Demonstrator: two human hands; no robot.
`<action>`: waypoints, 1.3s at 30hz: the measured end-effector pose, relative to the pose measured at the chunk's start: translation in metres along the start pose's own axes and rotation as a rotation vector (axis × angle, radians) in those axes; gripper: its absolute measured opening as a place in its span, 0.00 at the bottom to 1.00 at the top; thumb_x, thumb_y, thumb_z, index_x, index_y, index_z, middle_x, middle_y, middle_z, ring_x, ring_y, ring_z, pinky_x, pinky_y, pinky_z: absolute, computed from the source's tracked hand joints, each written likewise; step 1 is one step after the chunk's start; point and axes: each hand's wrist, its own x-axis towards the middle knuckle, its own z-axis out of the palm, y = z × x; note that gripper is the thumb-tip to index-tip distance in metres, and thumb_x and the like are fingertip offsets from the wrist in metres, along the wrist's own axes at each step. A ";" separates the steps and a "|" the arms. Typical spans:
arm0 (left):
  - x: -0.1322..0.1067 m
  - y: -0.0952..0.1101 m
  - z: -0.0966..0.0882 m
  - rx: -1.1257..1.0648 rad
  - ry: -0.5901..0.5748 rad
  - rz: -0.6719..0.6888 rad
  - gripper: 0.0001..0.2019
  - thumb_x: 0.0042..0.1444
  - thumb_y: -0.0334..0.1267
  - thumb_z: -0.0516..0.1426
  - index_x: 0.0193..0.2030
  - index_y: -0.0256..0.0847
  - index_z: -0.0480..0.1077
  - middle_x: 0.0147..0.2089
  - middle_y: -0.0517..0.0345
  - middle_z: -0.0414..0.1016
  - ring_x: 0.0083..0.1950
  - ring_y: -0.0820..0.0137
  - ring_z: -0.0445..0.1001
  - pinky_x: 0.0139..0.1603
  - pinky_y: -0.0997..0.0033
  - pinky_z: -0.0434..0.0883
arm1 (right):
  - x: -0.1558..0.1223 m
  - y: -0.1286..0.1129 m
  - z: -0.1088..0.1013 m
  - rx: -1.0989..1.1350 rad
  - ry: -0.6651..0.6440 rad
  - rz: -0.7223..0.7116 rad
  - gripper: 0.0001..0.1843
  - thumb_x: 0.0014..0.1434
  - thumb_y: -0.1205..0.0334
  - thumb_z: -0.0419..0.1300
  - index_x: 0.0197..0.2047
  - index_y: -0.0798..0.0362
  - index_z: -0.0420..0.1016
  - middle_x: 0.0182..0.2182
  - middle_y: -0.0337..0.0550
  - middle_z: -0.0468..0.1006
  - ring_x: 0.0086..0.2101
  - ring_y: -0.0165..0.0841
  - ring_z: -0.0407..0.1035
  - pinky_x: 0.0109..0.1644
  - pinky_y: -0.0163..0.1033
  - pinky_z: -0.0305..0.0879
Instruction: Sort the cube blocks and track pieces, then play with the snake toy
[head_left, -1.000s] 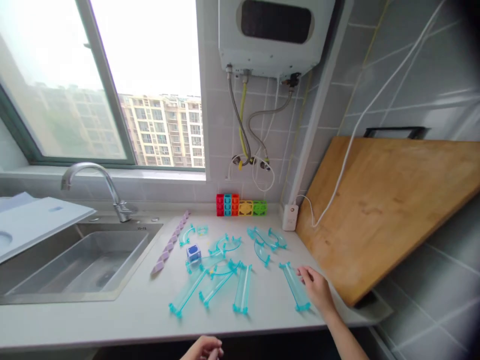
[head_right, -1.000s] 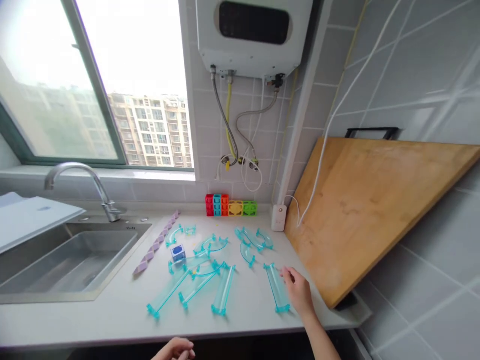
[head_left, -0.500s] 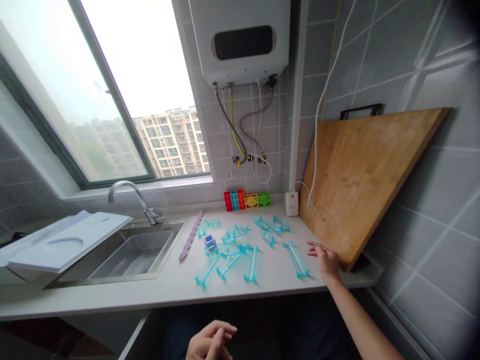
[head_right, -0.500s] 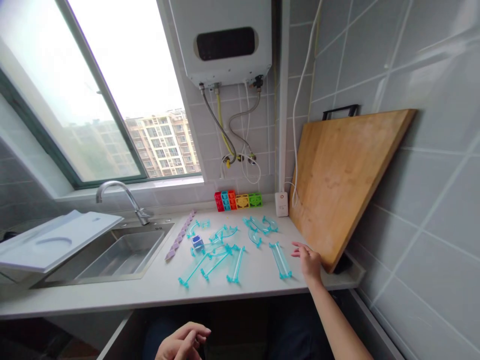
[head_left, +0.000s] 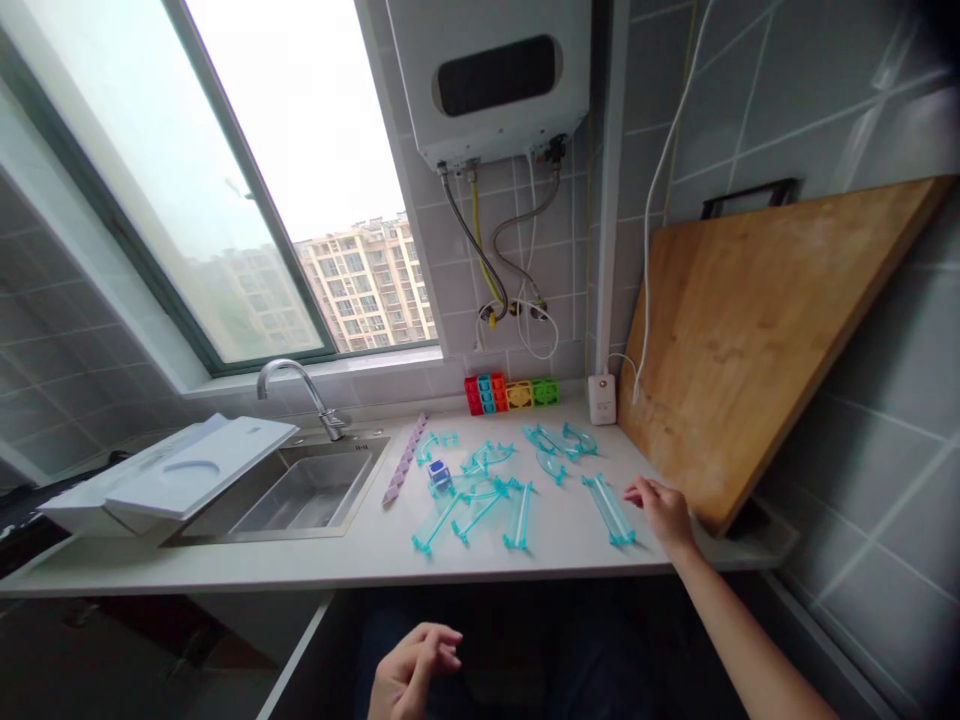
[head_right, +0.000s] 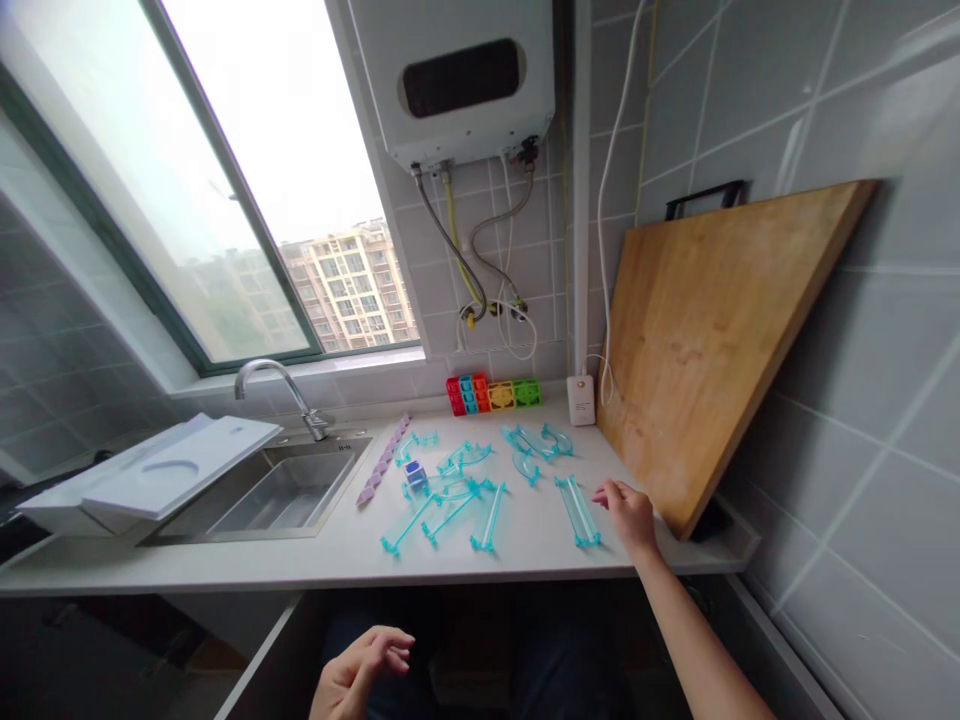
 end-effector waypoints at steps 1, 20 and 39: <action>0.003 0.001 -0.001 0.014 -0.015 0.000 0.27 0.62 0.62 0.53 0.31 0.40 0.81 0.39 0.47 0.83 0.41 0.59 0.81 0.44 0.64 0.79 | 0.000 -0.001 0.001 0.015 -0.013 0.000 0.25 0.59 0.41 0.56 0.25 0.52 0.79 0.27 0.52 0.83 0.31 0.42 0.78 0.36 0.41 0.74; 0.269 -0.002 -0.044 0.773 -0.141 0.087 0.16 0.65 0.42 0.59 0.55 0.36 0.72 0.55 0.46 0.77 0.52 0.61 0.77 0.56 0.54 0.74 | 0.004 0.003 0.002 0.013 -0.079 -0.042 0.32 0.60 0.33 0.55 0.23 0.52 0.80 0.24 0.48 0.81 0.29 0.41 0.75 0.36 0.41 0.70; 0.298 -0.023 -0.031 0.811 -0.048 0.406 0.25 0.55 0.27 0.61 0.60 0.39 0.69 0.59 0.45 0.73 0.60 0.54 0.71 0.64 0.50 0.67 | 0.003 -0.003 -0.003 0.106 -0.034 0.000 0.30 0.60 0.36 0.58 0.23 0.52 0.80 0.25 0.48 0.81 0.29 0.39 0.75 0.35 0.39 0.71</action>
